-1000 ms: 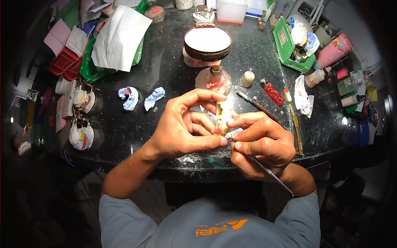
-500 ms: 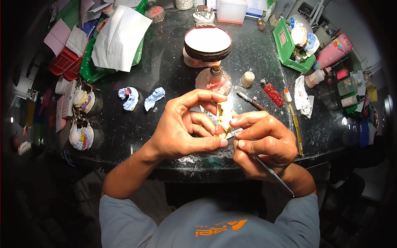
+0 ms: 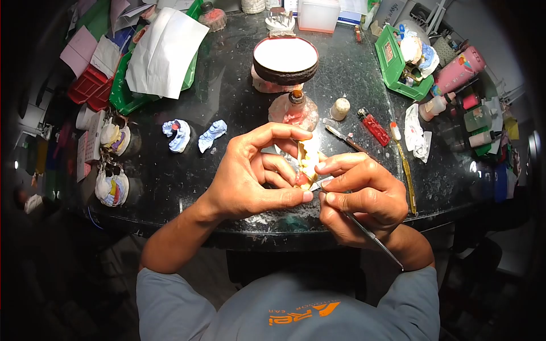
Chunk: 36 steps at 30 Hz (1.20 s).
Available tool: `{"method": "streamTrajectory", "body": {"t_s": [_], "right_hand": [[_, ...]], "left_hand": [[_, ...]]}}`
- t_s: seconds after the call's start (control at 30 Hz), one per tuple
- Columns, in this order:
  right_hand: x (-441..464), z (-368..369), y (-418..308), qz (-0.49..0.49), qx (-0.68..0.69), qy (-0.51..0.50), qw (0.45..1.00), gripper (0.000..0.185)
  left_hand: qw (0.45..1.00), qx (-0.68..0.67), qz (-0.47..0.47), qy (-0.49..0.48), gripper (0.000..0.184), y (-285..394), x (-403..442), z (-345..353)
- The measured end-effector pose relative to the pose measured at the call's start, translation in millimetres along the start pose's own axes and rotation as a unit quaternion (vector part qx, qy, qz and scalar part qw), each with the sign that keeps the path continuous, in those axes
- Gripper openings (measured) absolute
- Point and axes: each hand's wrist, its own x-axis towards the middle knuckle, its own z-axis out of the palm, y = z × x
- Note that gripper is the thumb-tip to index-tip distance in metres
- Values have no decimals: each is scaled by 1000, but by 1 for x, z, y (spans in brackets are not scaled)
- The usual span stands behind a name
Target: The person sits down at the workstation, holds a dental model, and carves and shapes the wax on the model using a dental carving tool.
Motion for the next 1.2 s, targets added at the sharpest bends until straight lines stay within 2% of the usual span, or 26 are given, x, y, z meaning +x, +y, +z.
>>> {"method": "streamTrajectory", "body": {"t_s": [0.5, 0.7, 1.2], "right_hand": [[0, 2, -2, 0, 0, -14, 1000, 20], [-1, 4, -1, 10, -4, 25, 1000, 18], [0, 4, -2, 9, -4, 2, 1000, 20]], "left_hand": [[1000, 7, -4, -21, 75, -1, 0, -4], [1000, 1, -14, -17, 75, 2, 0, -3], [1000, -7, -12, -16, 72, -2, 1, -5]]}}
